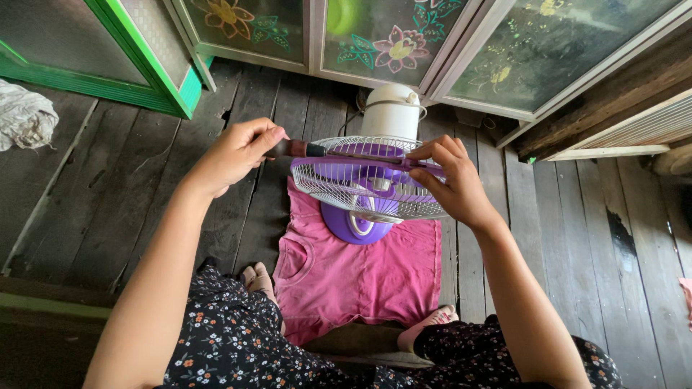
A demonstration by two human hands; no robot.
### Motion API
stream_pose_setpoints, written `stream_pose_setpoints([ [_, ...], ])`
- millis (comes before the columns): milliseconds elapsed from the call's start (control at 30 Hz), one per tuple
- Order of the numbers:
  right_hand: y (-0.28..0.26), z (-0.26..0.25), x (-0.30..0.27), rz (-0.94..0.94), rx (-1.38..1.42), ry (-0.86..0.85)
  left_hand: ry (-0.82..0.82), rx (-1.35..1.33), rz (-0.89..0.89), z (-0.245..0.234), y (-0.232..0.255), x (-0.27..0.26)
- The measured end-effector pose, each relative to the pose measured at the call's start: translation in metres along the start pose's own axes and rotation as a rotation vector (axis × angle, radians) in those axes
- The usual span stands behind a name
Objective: The person sits on the floor and assembles a purple table fan. They place the front wire cage over the fan blades, align it, and use a screwdriver to tighten the screws securing the cage to the fan body.
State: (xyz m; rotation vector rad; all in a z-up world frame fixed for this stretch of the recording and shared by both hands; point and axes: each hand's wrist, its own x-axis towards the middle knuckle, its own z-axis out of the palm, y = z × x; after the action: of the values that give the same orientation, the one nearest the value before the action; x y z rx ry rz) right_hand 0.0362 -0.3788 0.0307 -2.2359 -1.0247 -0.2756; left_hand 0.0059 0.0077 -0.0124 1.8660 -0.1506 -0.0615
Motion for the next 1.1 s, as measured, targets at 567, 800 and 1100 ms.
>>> stream_pose_setpoints([
  [567, 0.001, 0.0, -0.004, 0.001, 0.012, 0.004, -0.016, -0.097, 0.178, 0.003, 0.018, -0.008],
  [800, 0.0, 0.002, -0.002, 0.009, 0.001, -0.003, 0.092, -0.029, -0.022, 0.006, -0.004, 0.002],
  [1100, -0.001, 0.001, -0.003, 0.0, 0.01, -0.001, 0.013, -0.078, 0.194, 0.006, -0.002, 0.0],
])
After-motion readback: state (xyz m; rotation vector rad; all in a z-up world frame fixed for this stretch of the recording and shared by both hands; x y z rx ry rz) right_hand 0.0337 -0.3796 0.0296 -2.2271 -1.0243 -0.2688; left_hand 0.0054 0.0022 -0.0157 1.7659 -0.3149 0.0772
